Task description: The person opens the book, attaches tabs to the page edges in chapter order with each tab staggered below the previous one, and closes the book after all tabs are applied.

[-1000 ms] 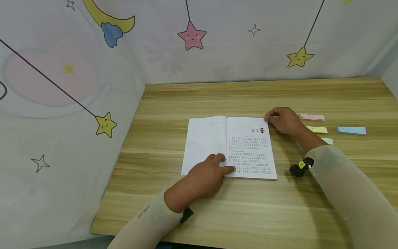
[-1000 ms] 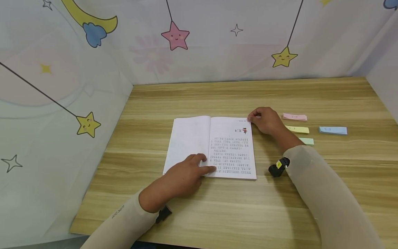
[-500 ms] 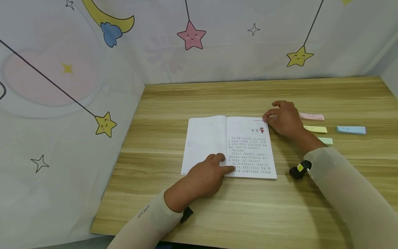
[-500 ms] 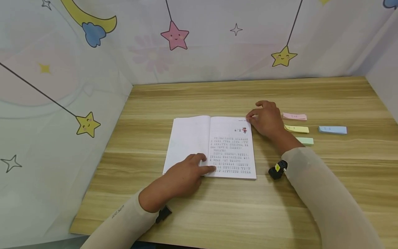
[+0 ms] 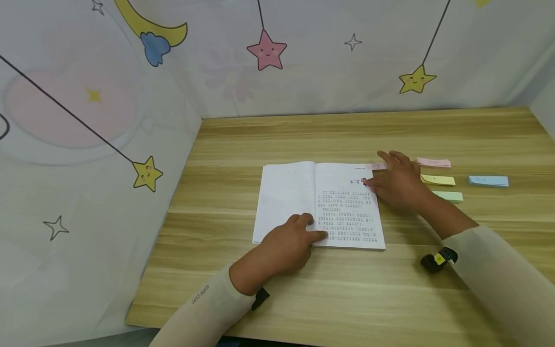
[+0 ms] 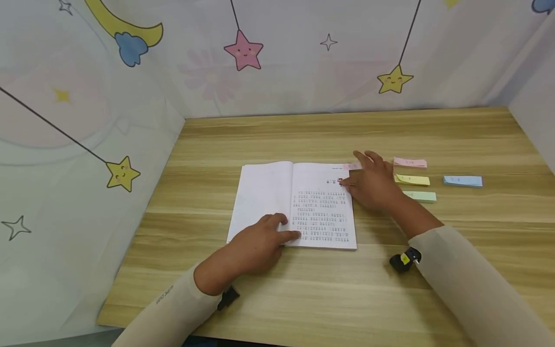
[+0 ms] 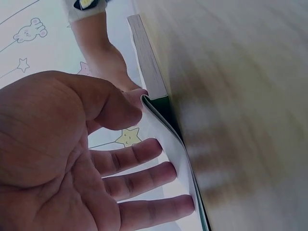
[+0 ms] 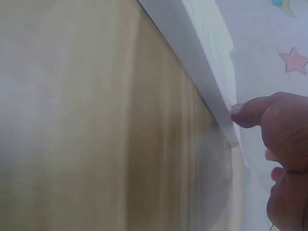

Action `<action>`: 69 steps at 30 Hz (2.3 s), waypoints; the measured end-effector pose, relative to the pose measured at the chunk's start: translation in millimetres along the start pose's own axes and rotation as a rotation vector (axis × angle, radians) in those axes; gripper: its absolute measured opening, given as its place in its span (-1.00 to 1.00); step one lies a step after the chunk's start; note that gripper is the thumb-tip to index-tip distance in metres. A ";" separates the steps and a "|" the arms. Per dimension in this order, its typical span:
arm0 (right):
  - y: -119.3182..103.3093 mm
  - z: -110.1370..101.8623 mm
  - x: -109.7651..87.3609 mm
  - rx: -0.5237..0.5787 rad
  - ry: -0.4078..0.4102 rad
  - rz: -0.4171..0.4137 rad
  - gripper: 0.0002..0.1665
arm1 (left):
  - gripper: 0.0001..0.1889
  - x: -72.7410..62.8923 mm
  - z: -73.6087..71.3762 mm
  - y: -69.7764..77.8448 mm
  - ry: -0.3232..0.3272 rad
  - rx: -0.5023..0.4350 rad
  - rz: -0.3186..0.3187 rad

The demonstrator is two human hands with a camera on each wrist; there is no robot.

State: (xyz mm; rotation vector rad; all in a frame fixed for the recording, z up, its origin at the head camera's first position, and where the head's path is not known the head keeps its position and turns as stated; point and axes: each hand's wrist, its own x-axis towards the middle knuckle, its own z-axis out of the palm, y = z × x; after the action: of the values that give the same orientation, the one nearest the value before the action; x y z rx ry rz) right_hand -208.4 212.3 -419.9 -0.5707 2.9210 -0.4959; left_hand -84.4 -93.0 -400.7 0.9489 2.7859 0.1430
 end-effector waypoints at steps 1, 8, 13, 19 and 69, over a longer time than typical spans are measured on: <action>-1.6 1.3 -7.1 0.004 0.010 -0.023 -0.74 | -0.54 0.2 0.1 0.3 0.001 0.001 -0.001; -16.3 13.7 -64.7 0.054 0.031 -0.213 -0.73 | -0.62 5.4 -2.4 6.2 0.001 0.019 -0.014; -25.6 20.7 -94.8 0.034 0.062 -0.337 -0.51 | -0.60 14.3 -3.1 10.7 0.005 0.094 -0.008; -33.6 19.6 -102.9 -0.021 0.130 -0.468 -0.63 | -0.55 19.2 -2.4 12.6 0.020 0.152 -0.018; -57.1 29.6 -92.7 0.112 0.156 -0.377 -0.46 | -0.06 18.6 -4.5 5.4 0.247 -0.009 0.015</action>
State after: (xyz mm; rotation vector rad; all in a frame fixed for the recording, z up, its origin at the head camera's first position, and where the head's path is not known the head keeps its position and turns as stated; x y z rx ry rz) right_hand -98.0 189.4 -422.8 -1.1212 2.9068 -0.7720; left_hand -96.6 -77.5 -398.3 1.0128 2.9977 0.2939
